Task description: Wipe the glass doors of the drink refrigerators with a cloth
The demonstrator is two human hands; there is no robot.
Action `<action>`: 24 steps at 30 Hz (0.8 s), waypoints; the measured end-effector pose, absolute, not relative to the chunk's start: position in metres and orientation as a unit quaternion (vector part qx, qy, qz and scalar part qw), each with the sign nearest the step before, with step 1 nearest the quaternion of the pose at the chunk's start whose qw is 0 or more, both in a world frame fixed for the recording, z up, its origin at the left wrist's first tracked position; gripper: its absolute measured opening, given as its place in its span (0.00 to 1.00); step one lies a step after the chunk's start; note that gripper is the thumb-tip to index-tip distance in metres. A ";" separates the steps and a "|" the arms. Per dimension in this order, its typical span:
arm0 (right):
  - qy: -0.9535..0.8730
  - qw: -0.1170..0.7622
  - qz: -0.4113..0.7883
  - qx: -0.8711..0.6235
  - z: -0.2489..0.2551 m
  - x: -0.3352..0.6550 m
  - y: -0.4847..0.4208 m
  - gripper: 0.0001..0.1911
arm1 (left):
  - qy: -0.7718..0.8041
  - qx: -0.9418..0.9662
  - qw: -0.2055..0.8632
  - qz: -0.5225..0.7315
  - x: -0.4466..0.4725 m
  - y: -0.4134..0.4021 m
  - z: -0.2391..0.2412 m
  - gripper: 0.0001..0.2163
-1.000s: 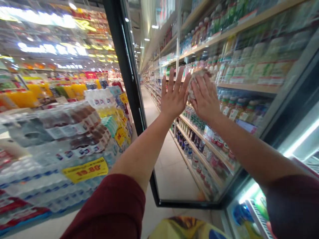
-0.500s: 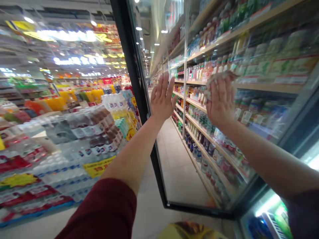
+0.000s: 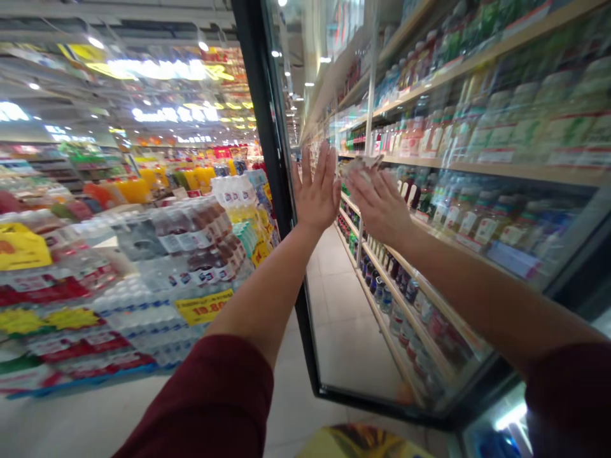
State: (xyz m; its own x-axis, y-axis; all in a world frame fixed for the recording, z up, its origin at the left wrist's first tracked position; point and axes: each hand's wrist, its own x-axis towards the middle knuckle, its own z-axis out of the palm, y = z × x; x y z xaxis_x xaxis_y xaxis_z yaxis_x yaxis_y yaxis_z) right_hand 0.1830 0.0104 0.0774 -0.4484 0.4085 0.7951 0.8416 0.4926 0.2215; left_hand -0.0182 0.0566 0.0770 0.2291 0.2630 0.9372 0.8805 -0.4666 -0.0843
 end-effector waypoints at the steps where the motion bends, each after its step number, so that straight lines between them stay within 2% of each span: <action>1: -0.802 0.327 -0.313 -0.390 0.080 0.186 0.010 0.31 | -0.404 -0.712 0.326 -0.472 -0.018 0.055 0.077 0.32; 6: -0.757 0.389 -0.350 -0.392 0.096 0.192 0.017 0.31 | -0.406 -0.700 0.335 -0.483 -0.017 0.052 0.077 0.32; 13: -0.826 0.289 -0.335 -0.349 0.077 0.191 0.008 0.31 | -0.391 -0.700 0.347 -0.486 -0.025 0.064 0.076 0.34; 19: -0.755 0.388 -0.382 -0.366 0.080 0.227 0.017 0.32 | -0.387 -0.705 0.329 -0.495 -0.029 0.065 0.078 0.36; 24: -0.807 0.299 -0.423 -0.283 0.058 0.259 0.023 0.31 | -0.381 -0.709 0.315 -0.503 -0.030 0.064 0.080 0.41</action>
